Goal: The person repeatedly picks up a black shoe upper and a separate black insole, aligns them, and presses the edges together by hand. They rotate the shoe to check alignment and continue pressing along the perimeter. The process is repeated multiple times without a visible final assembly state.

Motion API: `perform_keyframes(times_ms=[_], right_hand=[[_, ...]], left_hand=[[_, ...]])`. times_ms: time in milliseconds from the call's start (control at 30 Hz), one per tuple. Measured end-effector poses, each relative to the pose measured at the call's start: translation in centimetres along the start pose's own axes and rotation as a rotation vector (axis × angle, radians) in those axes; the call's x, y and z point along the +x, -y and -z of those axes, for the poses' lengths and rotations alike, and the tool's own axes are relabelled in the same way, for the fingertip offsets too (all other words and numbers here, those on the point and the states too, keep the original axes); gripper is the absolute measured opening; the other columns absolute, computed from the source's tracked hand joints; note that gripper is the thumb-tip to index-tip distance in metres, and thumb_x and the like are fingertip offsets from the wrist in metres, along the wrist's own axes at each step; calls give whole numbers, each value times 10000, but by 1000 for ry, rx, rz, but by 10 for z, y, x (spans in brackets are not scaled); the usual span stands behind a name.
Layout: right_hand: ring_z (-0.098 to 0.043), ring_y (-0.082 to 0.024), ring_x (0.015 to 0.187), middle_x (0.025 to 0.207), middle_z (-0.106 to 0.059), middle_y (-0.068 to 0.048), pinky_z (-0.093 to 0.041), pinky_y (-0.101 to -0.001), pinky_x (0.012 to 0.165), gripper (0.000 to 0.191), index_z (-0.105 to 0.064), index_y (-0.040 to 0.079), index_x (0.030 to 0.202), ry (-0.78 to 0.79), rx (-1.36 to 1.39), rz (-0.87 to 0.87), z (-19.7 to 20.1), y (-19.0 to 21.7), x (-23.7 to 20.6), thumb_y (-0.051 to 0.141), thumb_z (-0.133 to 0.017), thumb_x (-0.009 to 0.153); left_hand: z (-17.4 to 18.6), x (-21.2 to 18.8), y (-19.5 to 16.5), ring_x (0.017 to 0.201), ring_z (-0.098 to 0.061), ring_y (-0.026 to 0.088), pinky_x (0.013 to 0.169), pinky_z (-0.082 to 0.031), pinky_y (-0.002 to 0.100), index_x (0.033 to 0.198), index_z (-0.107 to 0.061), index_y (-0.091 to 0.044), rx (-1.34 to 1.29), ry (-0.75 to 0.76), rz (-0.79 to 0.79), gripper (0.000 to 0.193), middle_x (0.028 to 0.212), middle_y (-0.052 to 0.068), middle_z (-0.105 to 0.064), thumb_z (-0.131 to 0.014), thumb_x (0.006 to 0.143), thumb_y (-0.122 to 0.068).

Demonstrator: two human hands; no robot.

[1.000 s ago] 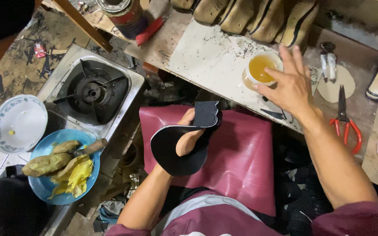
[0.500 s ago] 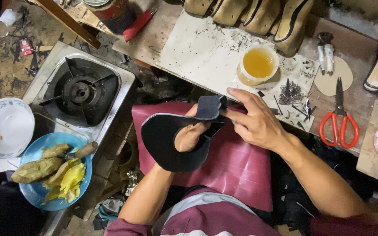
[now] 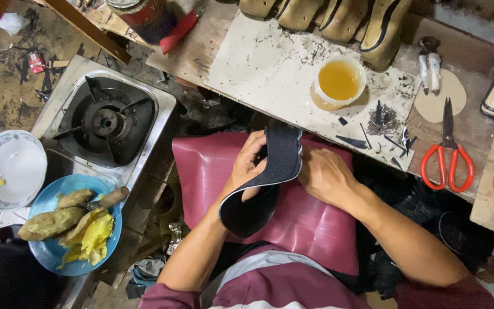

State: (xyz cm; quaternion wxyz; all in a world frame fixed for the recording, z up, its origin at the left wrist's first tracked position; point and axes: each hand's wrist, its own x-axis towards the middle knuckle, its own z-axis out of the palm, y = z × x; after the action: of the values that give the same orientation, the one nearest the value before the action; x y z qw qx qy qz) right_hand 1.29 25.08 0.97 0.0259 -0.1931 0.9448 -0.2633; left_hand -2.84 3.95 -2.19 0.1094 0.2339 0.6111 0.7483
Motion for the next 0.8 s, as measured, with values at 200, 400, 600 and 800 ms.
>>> perform_keyframes(times_ms=[200,400,600,800], right_hand=[[-629,-457,636,665,-655,-215,-485,-546,557,95,-646,24,738,176,131,6,1,-13,-6,88,-716,747],[-657,-463,712,771,-683,-226,-520,-526,581,215,-657,15,889,103,145,85,-2,-9,-4,73,-711,689],[-708,-408,787,891,-726,-203,-564,-467,650,281,-701,90,1061,191,346,144,7,-4,-3,81,-699,780],[-684,-405,674,781,-686,-218,-544,-466,626,159,-675,32,911,278,282,-54,10,4,-2,85,-669,761]], left_hand=[[5,-2,1,1365,-515,253,1176,-377,343,1385,-583,-12,68,38,37,490,1400,120,-538,-540,898,18],[6,-3,4,1355,-512,286,1134,-416,356,1387,-570,0,189,59,3,554,1424,157,-500,-507,840,64],[6,-5,11,1364,-529,306,1162,-421,374,1383,-570,4,243,49,-68,542,1432,176,-522,-526,847,68],[8,-5,4,1357,-526,284,1163,-398,350,1414,-572,-7,158,45,-25,530,1415,146,-538,-529,889,55]])
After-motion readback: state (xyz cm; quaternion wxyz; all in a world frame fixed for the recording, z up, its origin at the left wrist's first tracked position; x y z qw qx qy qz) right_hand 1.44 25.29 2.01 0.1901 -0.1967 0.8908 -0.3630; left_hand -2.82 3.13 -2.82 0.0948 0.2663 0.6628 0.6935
